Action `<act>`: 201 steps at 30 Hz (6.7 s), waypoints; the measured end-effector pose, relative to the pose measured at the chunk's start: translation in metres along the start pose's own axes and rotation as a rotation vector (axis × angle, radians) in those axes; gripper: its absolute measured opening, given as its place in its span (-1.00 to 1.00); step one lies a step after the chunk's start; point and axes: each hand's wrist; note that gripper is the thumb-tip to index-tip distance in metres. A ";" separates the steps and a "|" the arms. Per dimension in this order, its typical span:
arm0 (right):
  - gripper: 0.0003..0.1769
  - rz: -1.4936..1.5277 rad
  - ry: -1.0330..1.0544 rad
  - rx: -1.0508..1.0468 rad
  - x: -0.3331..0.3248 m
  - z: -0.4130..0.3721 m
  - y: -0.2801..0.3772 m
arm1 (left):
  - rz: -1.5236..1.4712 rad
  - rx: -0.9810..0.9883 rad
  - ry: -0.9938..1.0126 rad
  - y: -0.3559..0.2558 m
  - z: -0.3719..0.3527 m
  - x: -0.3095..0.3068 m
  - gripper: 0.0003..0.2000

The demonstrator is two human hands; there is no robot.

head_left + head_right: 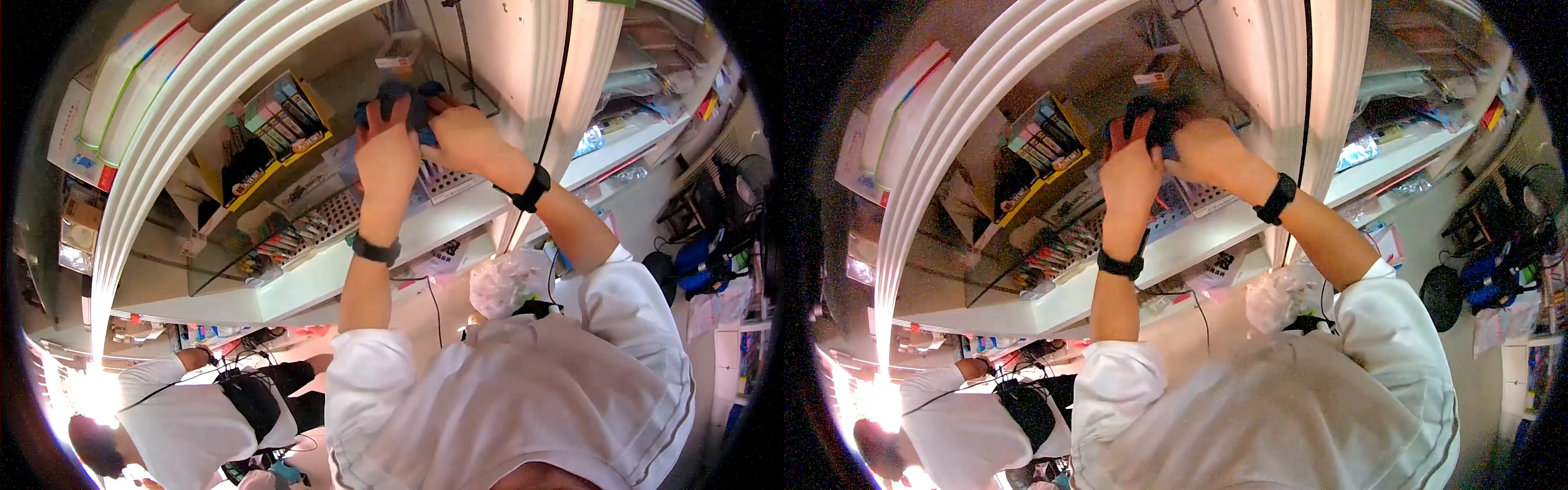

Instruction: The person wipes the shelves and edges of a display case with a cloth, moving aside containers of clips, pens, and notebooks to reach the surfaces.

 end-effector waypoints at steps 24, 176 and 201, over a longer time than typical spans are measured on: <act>-0.64 -0.237 0.048 0.002 -0.009 -0.003 -0.025 | -0.141 0.127 0.094 0.003 0.032 0.038 -0.55; -0.73 0.113 0.156 0.134 0.203 -0.155 0.042 | -0.360 0.133 0.306 0.072 -0.233 0.133 -0.25; -0.46 0.713 -0.349 0.050 -0.062 -0.213 -0.108 | -0.668 0.176 -0.295 -0.158 -0.100 0.068 -0.40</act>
Point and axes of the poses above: each hand's wrist, its own z-axis towards the middle knuckle, its own x-axis out of the palm, y = z × x, and after that the axes turned 4 degrees about x, right-handed
